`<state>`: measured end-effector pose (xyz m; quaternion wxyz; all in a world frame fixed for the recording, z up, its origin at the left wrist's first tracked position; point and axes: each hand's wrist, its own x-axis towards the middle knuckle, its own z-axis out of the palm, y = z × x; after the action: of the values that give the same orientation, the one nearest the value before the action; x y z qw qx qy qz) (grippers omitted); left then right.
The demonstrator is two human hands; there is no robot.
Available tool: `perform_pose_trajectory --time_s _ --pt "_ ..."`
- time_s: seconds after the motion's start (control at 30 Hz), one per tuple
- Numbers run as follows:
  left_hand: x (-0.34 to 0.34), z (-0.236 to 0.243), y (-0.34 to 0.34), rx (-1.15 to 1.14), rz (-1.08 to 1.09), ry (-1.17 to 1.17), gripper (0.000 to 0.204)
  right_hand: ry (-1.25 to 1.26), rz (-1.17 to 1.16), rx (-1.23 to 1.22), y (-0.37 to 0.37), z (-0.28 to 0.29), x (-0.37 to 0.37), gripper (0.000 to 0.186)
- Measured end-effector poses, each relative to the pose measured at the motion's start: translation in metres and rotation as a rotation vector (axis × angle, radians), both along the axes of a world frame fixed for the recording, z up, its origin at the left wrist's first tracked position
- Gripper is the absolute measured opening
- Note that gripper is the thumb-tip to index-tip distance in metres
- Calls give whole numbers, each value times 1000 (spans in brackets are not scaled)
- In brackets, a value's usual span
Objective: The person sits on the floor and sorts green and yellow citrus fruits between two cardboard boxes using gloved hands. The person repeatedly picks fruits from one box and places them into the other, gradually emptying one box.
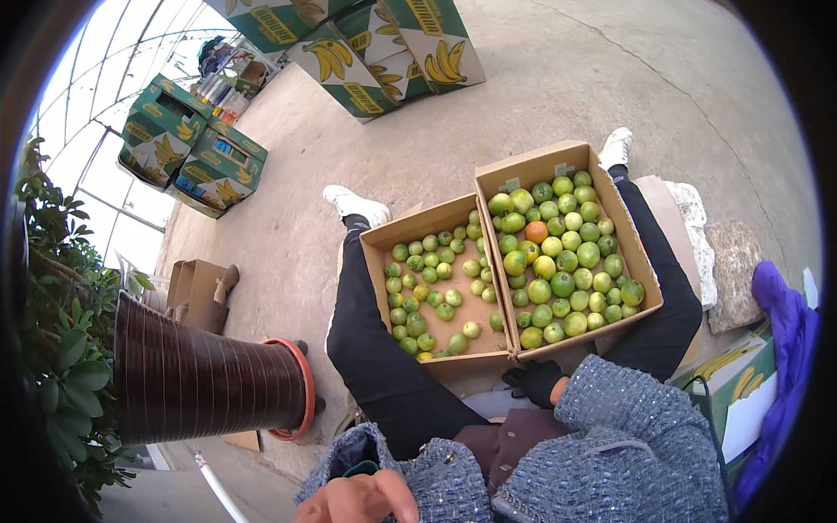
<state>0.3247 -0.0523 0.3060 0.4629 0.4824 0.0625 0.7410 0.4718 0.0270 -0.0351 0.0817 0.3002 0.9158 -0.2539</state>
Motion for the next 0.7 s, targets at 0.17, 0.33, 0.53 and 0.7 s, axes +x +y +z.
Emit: perform_pose_trajectory --time_s 0.17,0.33,0.53,0.7 --pt "-4 -3 3 -1 -57 -4 36 -17 -30 -5 -2 -12 -1 40" --pt "-8 -5 8 -10 -90 -27 37 -30 -49 -41 -3 -21 0 39" --pt "-10 -8 8 -58 -124 -86 38 -36 -96 -135 0 9 -2 37" --pt "-35 -40 9 105 -198 35 59 26 -76 -121 4 47 2 34"
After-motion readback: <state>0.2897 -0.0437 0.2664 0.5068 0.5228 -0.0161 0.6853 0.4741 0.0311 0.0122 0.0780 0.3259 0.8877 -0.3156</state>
